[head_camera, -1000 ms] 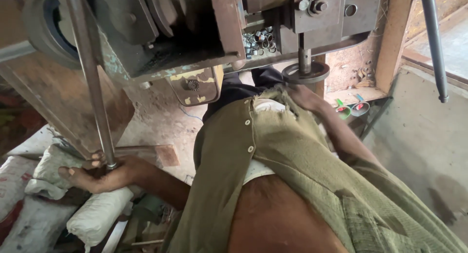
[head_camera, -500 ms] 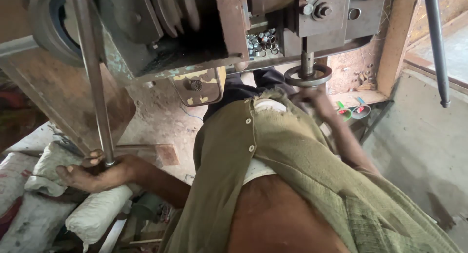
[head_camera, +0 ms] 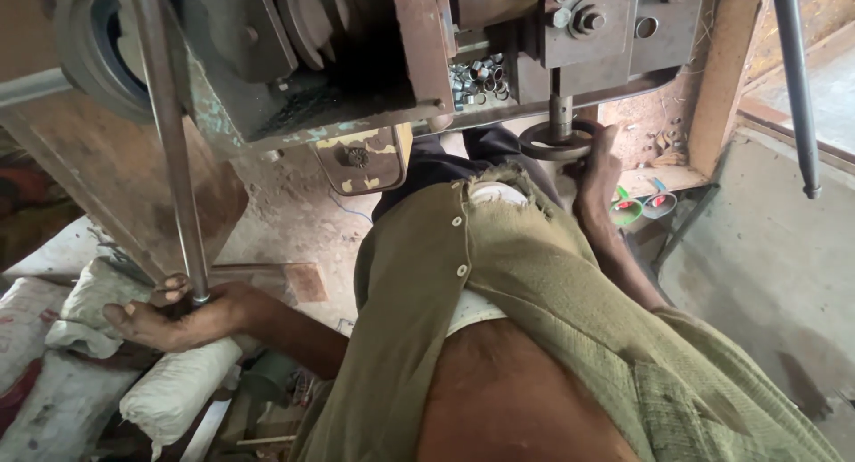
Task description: The person operates a manual metal press to process small cylindrical components. The person uses their hands to turn wheels and move levers on the machine, inserts components into the pressing mechanism, and places the processed metal items into a tray.
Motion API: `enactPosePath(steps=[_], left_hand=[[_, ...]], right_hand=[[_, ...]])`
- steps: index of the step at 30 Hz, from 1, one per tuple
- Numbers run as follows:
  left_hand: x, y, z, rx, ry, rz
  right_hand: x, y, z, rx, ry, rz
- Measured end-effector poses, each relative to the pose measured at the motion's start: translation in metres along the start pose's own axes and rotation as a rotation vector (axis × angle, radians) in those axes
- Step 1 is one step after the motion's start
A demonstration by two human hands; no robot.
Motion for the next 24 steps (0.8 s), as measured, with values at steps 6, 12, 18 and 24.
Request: enactPosePath(steps=[6, 12, 18, 24], left_hand=[[0.009, 0.004, -0.009, 0.079, 0.005, 0.014], [0.013, 0.005, -0.015, 0.197, -0.037, 0.009], [0.012, 0.004, -0.011, 0.083, -0.008, -0.003], [0.004, 0.002, -0.003, 0.105, -0.006, -0.020]], right_hand=[[0.011, 0.003, -0.034, 0.017, -0.182, -0.010], [-0.020, -0.013, 0.003, 0.040, -0.102, 0.055], [-0.029, -0.016, 0.006, 0.116, -0.087, 0.074], [-0.020, 0.000, 0.041, 0.344, -0.077, -0.258]])
Point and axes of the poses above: each hand's wrist, its own x-axis away from the middle knuckle, its own y-axis out of the palm, z = x × y, the point moved 3 cm from there along -x, towards the middle knuckle, and after that the axes turned 1 degree about x, right-handed, at the moved point
